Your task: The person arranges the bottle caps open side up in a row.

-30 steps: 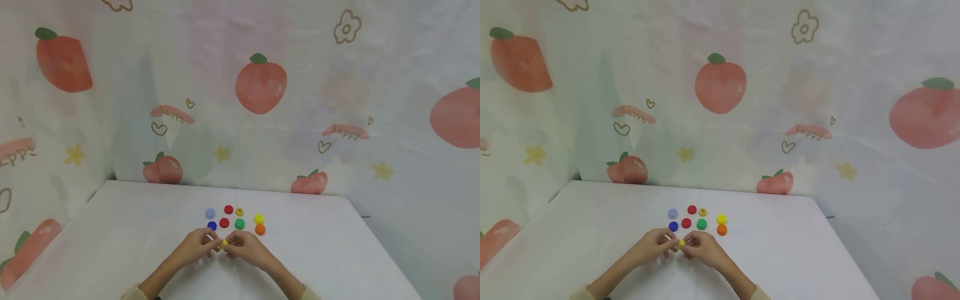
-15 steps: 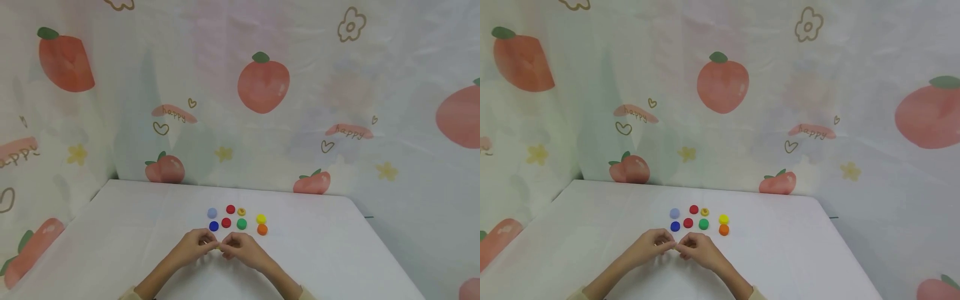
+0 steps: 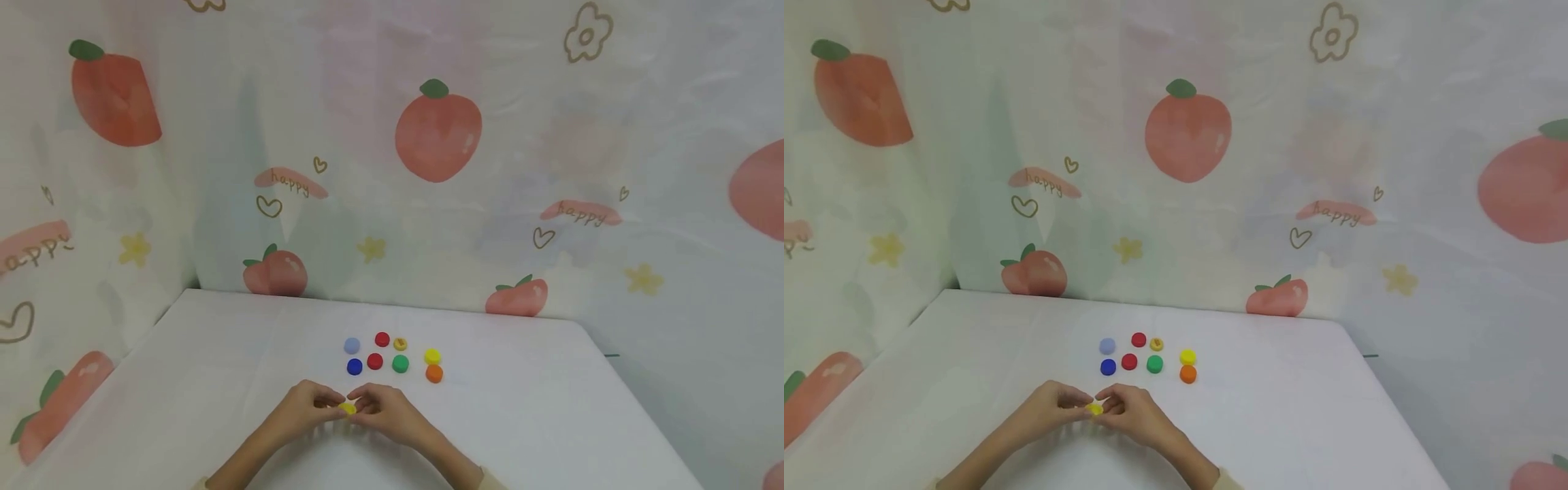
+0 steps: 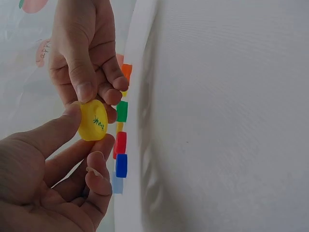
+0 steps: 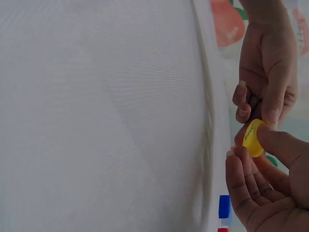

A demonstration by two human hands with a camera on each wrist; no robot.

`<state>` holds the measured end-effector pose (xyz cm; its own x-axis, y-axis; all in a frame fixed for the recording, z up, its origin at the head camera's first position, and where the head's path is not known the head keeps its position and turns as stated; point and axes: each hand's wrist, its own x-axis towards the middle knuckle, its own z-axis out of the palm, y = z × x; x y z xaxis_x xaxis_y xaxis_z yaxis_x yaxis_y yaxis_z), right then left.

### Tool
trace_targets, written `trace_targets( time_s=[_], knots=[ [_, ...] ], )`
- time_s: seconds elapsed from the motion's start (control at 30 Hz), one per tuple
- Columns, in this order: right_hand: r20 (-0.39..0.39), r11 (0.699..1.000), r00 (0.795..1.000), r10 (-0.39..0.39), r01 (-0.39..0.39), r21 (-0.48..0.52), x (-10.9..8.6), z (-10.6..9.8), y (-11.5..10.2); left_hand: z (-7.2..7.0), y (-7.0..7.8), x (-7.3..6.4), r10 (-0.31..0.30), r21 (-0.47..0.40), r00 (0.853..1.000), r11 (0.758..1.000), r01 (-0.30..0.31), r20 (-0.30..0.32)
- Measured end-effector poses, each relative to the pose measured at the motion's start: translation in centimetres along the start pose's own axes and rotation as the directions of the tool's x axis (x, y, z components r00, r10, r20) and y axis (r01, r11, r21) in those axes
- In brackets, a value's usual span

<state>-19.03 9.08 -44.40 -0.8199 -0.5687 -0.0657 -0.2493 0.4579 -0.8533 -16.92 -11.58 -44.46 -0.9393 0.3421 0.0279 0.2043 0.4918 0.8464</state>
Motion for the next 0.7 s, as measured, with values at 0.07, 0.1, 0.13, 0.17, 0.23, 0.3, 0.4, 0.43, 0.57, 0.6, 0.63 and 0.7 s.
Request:
trace_targets(
  time_s=[0.07,0.1,0.13,0.17,0.23,0.3,0.4,0.43,0.57,0.6,0.63,0.7],
  knots=[
    [0.014,1.000,1.000,0.002,-0.002,-0.015,0.2,0.1,0.0,0.0,-0.2,-0.1,-0.016,0.006,1.000,1.000,0.016,0.004],
    [0.023,1.000,1.000,0.004,-0.003,-0.020,0.3,0.2,0.0,0.0,-0.3,-0.1,-0.023,0.009,1.000,1.000,0.023,0.004],
    [0.031,1.000,0.999,0.005,-0.004,-0.023,0.3,0.3,0.0,0.0,-0.3,-0.2,-0.026,0.011,1.000,1.000,0.026,0.003],
    [0.041,1.000,0.999,0.008,-0.007,-0.023,0.4,0.4,0.0,0.0,-0.4,-0.2,-0.029,0.013,1.000,1.000,0.029,0.002],
    [0.055,1.000,0.998,0.009,-0.007,-0.027,0.4,0.5,-0.1,0.0,-0.6,-0.3,-0.026,0.021,1.000,0.999,0.026,0.001],
    [0.061,0.999,0.998,0.008,-0.006,-0.033,0.4,0.6,-0.1,0.1,-0.7,-0.4,-0.020,0.026,1.000,0.999,0.020,0.002],
    [0.065,0.999,0.998,-0.005,0.008,-0.049,0.4,0.9,-0.3,0.1,-1.1,-0.8,-0.008,0.037,1.000,0.999,0.008,0.004],
    [0.068,0.999,0.998,-0.007,0.011,-0.051,0.4,1.0,-0.3,0.1,-1.2,-0.9,-0.005,0.038,1.000,0.999,0.005,0.007],
    [0.086,0.999,0.996,-0.016,0.020,-0.048,0.3,1.4,-0.6,-0.1,-1.5,-1.6,0.021,0.038,0.999,0.999,-0.022,0.025],
    [0.090,0.998,0.996,-0.022,0.027,-0.050,0.3,1.5,-0.7,-0.1,-1.5,-1.7,0.025,0.038,0.999,0.999,-0.026,0.031],
    [0.093,0.998,0.995,-0.028,0.033,-0.052,0.3,1.6,-0.7,-0.2,-1.5,-1.9,0.034,0.039,0.999,0.999,-0.035,0.034],
    [0.095,0.997,0.994,-0.048,0.054,-0.058,0.5,1.8,-0.9,-0.4,-1.5,-2.1,0.048,0.050,0.998,0.998,-0.050,0.034]
  ],
)
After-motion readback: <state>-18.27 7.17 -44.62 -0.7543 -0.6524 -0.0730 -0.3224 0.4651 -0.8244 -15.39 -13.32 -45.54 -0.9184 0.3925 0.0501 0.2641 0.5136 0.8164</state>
